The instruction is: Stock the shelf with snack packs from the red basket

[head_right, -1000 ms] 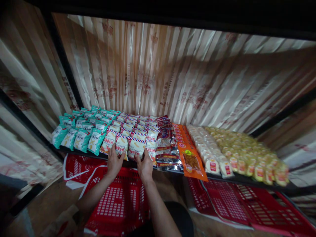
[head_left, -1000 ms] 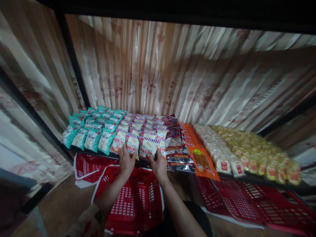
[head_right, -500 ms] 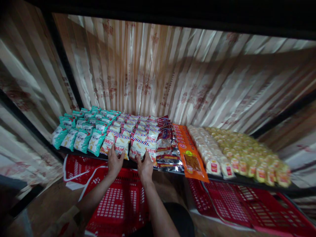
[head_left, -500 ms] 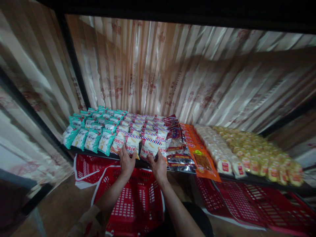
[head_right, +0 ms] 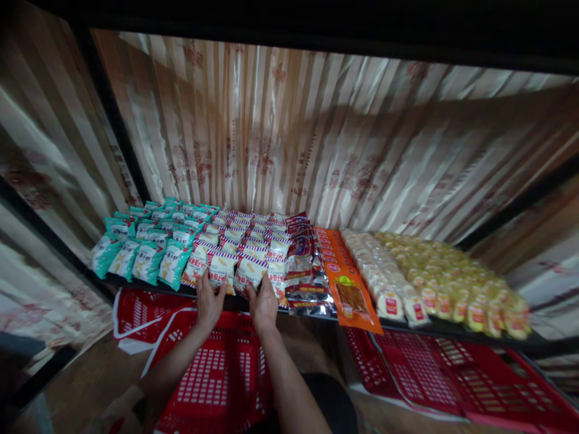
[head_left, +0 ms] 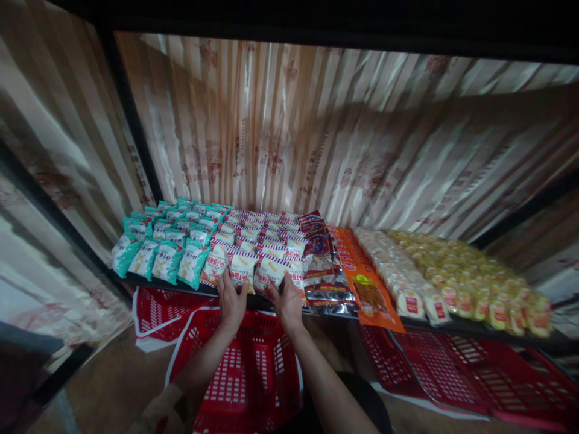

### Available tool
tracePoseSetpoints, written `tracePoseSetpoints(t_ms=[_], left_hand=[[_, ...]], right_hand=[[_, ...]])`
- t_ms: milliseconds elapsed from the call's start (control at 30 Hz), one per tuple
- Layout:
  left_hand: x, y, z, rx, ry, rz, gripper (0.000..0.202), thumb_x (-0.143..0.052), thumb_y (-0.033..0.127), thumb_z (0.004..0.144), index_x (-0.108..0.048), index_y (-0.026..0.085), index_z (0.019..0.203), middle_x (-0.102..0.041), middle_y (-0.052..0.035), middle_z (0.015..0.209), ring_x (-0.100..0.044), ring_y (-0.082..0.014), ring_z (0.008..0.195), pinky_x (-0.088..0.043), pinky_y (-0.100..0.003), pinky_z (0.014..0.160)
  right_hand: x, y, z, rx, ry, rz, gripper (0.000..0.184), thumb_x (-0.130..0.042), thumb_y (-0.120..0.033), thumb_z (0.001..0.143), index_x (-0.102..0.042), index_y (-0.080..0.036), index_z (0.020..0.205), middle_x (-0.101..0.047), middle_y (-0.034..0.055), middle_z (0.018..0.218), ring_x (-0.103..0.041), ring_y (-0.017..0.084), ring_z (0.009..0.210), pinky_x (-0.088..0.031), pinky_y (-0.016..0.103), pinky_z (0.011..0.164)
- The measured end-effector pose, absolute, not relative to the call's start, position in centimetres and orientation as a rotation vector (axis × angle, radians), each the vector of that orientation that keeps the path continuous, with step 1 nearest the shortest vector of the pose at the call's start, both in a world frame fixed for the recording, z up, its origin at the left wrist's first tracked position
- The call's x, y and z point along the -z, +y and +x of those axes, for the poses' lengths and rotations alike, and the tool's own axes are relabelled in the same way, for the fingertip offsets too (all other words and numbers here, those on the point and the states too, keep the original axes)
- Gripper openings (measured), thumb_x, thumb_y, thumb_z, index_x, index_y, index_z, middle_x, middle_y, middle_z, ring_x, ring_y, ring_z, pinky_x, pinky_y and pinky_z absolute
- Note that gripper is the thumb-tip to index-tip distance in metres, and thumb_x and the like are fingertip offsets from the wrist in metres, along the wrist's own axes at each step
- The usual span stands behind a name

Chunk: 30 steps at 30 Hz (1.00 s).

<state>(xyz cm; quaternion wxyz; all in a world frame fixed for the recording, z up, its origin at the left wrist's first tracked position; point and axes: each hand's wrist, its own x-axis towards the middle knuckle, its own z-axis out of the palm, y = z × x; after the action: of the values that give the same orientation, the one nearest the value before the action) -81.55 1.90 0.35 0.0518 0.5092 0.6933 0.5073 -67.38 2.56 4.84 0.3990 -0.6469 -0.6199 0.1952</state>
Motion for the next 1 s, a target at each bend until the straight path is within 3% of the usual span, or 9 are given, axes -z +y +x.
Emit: tracePoseSetpoints(t_ms=[133,367,467,600,733,1000], left_hand=[[0.0,1.6,-81.5,-1.525,2.115,1.599,0.059,-0.038,0.042,0.090,-0.030,0.007,0.136,-0.042,-0.0235,0.130,-0.039,-0.0322,0.124,-0.035,-0.051,0.101],[0.3,1.4,-81.8,-1.589,2.248,1.768,0.055,-0.038,0.037,0.091,-0.034,0.006,0.135,-0.050,-0.0230,0.124,-0.042,-0.0325,0.121,-0.038,-0.052,0.097],[0.0,1.5,-81.9,-1.662,2.194,1.878,0.057,-0.040,0.033,0.090,-0.025,0.009,0.140,-0.041,-0.0218,0.135,-0.035,-0.0305,0.129,-0.034,-0.051,0.101],[0.0,1.8,-81.7,-1.690,2.076,2.100,0.059,-0.039,0.026,0.091,-0.015,0.016,0.144,-0.021,-0.0181,0.149,-0.019,-0.0294,0.138,-0.025,-0.053,0.107],[0.6,2.2,-81.2,-1.600,2.028,2.238,0.063,-0.042,0.026,0.091,-0.012,0.018,0.145,-0.009,-0.0150,0.153,-0.008,-0.0311,0.140,-0.023,-0.054,0.109],[1.1,3.2,-80.4,-1.458,2.180,2.255,0.072,-0.046,0.039,0.089,-0.008,0.018,0.146,-0.010,-0.0161,0.152,-0.006,-0.0343,0.139,-0.026,-0.055,0.106]], right_hand=[[-4.9,2.6,-67.3,-0.366,-1.644,-1.797,0.059,-0.056,-0.037,0.077,-0.045,-0.012,0.129,-0.063,0.0171,0.103,-0.057,0.031,0.100,-0.043,0.039,0.081],[-2.7,3.3,-67.3,-0.229,-1.646,-1.599,0.056,-0.039,-0.044,0.086,-0.047,-0.006,0.126,-0.058,0.0209,0.114,-0.051,0.030,0.107,-0.041,0.043,0.091],[-2.7,3.3,-67.4,-0.179,-1.595,-1.555,0.060,-0.038,-0.045,0.087,-0.038,-0.006,0.133,-0.054,0.0209,0.118,-0.049,0.029,0.110,-0.041,0.045,0.092],[-3.1,3.2,-67.4,-0.156,-1.588,-1.471,0.062,-0.041,-0.041,0.087,-0.024,-0.016,0.141,-0.047,0.0164,0.128,-0.048,0.026,0.114,-0.042,0.044,0.094],[-2.5,3.6,-67.3,-0.142,-1.628,-1.486,0.058,-0.040,-0.039,0.088,-0.028,-0.014,0.140,-0.050,0.0165,0.126,-0.049,0.027,0.112,-0.042,0.044,0.094],[-1.9,4.5,-67.6,-0.100,-1.630,-1.593,0.053,-0.040,-0.036,0.087,-0.038,-0.011,0.134,-0.054,0.0161,0.111,-0.050,0.027,0.103,-0.044,0.040,0.088]])
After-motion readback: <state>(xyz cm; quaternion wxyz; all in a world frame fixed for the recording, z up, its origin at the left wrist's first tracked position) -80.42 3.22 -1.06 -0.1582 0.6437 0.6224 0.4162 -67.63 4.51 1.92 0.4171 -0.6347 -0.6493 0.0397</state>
